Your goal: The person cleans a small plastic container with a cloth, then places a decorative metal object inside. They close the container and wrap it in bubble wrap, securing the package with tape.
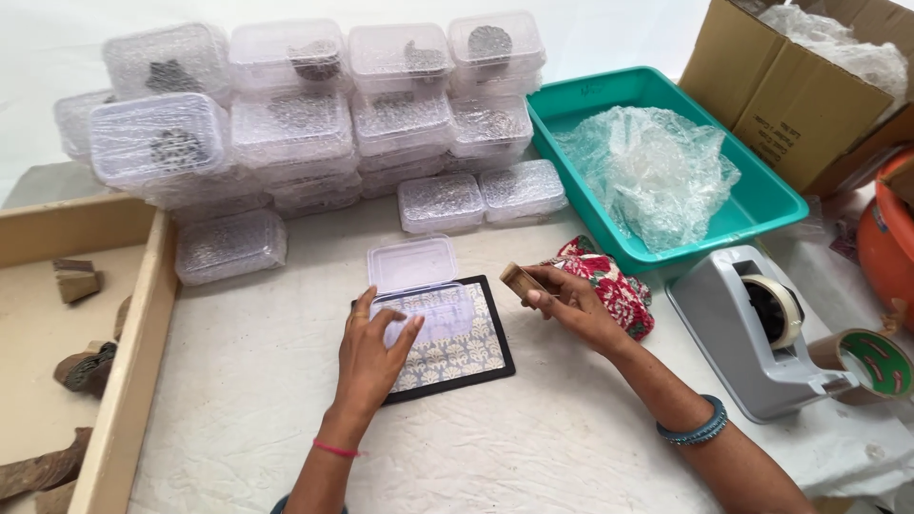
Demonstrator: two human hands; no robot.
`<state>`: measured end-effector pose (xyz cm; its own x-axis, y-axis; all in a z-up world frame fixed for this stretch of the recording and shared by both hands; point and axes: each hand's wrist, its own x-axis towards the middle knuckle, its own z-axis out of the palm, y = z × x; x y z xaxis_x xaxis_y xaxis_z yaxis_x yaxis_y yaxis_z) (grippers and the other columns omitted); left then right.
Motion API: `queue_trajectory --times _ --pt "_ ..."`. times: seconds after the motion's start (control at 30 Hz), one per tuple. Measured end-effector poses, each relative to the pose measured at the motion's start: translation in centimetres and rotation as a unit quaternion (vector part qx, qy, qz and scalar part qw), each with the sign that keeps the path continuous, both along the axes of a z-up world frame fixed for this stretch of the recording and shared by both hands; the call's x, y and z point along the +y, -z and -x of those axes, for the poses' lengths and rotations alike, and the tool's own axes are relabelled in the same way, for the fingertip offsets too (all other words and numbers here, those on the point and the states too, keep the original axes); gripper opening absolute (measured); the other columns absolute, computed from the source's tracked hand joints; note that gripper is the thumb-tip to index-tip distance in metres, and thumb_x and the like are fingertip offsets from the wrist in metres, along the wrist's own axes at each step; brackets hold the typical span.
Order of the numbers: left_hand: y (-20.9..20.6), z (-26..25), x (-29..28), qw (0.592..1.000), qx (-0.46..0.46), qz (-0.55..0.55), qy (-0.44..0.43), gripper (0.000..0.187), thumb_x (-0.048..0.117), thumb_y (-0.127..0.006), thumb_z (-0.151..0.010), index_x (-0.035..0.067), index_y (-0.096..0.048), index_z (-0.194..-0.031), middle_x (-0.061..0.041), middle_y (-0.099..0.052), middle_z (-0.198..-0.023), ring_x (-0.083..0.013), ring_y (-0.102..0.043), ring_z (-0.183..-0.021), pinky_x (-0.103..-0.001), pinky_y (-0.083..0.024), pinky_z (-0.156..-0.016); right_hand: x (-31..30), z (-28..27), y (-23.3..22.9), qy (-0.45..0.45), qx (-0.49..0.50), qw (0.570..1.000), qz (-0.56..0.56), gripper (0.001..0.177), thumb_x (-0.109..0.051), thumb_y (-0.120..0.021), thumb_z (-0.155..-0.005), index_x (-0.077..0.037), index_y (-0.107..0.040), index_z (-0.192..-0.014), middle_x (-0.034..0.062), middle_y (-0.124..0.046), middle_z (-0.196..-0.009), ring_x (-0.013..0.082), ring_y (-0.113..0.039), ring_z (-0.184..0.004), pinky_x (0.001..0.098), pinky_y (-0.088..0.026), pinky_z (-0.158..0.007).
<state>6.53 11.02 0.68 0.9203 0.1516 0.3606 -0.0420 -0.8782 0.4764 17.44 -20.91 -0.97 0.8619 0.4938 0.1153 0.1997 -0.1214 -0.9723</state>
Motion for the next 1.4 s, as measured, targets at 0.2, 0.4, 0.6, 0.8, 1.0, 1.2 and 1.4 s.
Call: queue_trajectory --times 0.2,0.4,0.6,0.8,1.0,1.2,1.4 --pt "1.5 1.4 -0.9 0.976 0.143 0.165 -0.003 0.082 0.05 -0.079 -0.077 0.008 -0.05 -0.142 -0.014 -0.032 -0.164 -0.0329 -0.048 -0.14 -0.047 -0.048 -0.11 0.5 1.6 -1.6 0.088 -0.031 0.994 0.055 0.051 -0.031 -0.07 -0.095 -0.007 -0.063 -0.14 0.0063 -0.07 -0.113 0.0135 -0.064 -0.091 0.027 -0.055 -0.073" --pt "1.3 1.8 -0.6 0.988 0.051 0.143 0.011 0.114 0.047 -0.09 -0.069 0.006 -0.028 -0.156 -0.019 -0.037 -0.155 -0.036 -0.042 -0.142 -0.046 -0.043 -0.113 3.6 3.3 -4.2 0.062 -0.223 0.971 0.057 0.053 -0.024 -0.077 -0.092 -0.004 -0.06 -0.138 0.0091 -0.063 -0.128 0.0173 -0.065 -0.112 0.0297 -0.063 -0.084" --pt "1.6 1.6 0.1 0.982 0.064 0.17 0.045 0.129 0.05 -0.094 -0.062 0.011 -0.019 -0.16 -0.016 -0.034 -0.154 -0.0348 -0.043 -0.141 -0.043 -0.043 -0.113 8.1 4.0 -5.0 0.021 -0.305 0.926 0.221 0.054 -0.026 -0.085 -0.082 -0.008 -0.066 -0.13 0.0094 -0.071 -0.115 0.0205 -0.067 -0.099 0.0341 -0.059 -0.069" --pt "2.7 1.1 0.6 0.982 0.09 0.162 0.037 0.137 0.057 -0.094 -0.058 0.013 -0.015 -0.161 -0.015 -0.034 -0.157 -0.0343 -0.04 -0.143 -0.045 -0.04 -0.116 11.6 3.5 -3.5 -0.031 -0.327 0.905 0.272 0.049 -0.026 -0.087 -0.077 -0.009 -0.07 -0.12 0.0085 -0.073 -0.109 0.0223 -0.067 -0.1 0.0376 -0.058 -0.082" --pt "4.8 0.4 1.1 0.982 0.119 0.137 0.06 0.142 0.069 -0.09 -0.055 0.017 -0.013 -0.162 -0.014 -0.033 -0.161 -0.0319 -0.038 -0.146 -0.045 -0.037 -0.12 12.8 3.6 -2.8 -0.06 -0.314 0.885 0.339 0.048 -0.027 -0.087 -0.076 -0.012 -0.071 -0.118 0.0052 -0.074 -0.109 0.0215 -0.065 -0.104 0.0398 -0.056 -0.089" --pt "5.1 0.2 1.2 0.982 0.146 0.101 0.068 0.145 0.077 -0.087 -0.05 0.023 -0.012 -0.162 -0.01 -0.028 -0.164 -0.0294 -0.034 -0.148 -0.045 -0.033 -0.121 12.7 3.6 -3.7 -0.07 -0.286 0.876 0.381 0.055 -0.032 -0.088 -0.073 -0.014 -0.07 -0.122 0.0042 -0.073 -0.114 0.0211 -0.064 -0.106 0.0391 -0.056 -0.09" --pt "5.4 0.3 1.4 0.98 0.148 0.11 0.071 0.147 0.077 -0.087 -0.051 0.024 -0.007 -0.163 -0.011 -0.028 -0.164 -0.0304 -0.034 -0.148 -0.046 -0.033 -0.122 10.1 1.8 -3.0 -0.05 -0.331 0.902 0.271 0.044 -0.033 -0.08 -0.085 -0.012 -0.07 -0.122 0.0057 -0.071 -0.125 0.0216 -0.065 -0.116 0.0374 -0.059 -0.089"
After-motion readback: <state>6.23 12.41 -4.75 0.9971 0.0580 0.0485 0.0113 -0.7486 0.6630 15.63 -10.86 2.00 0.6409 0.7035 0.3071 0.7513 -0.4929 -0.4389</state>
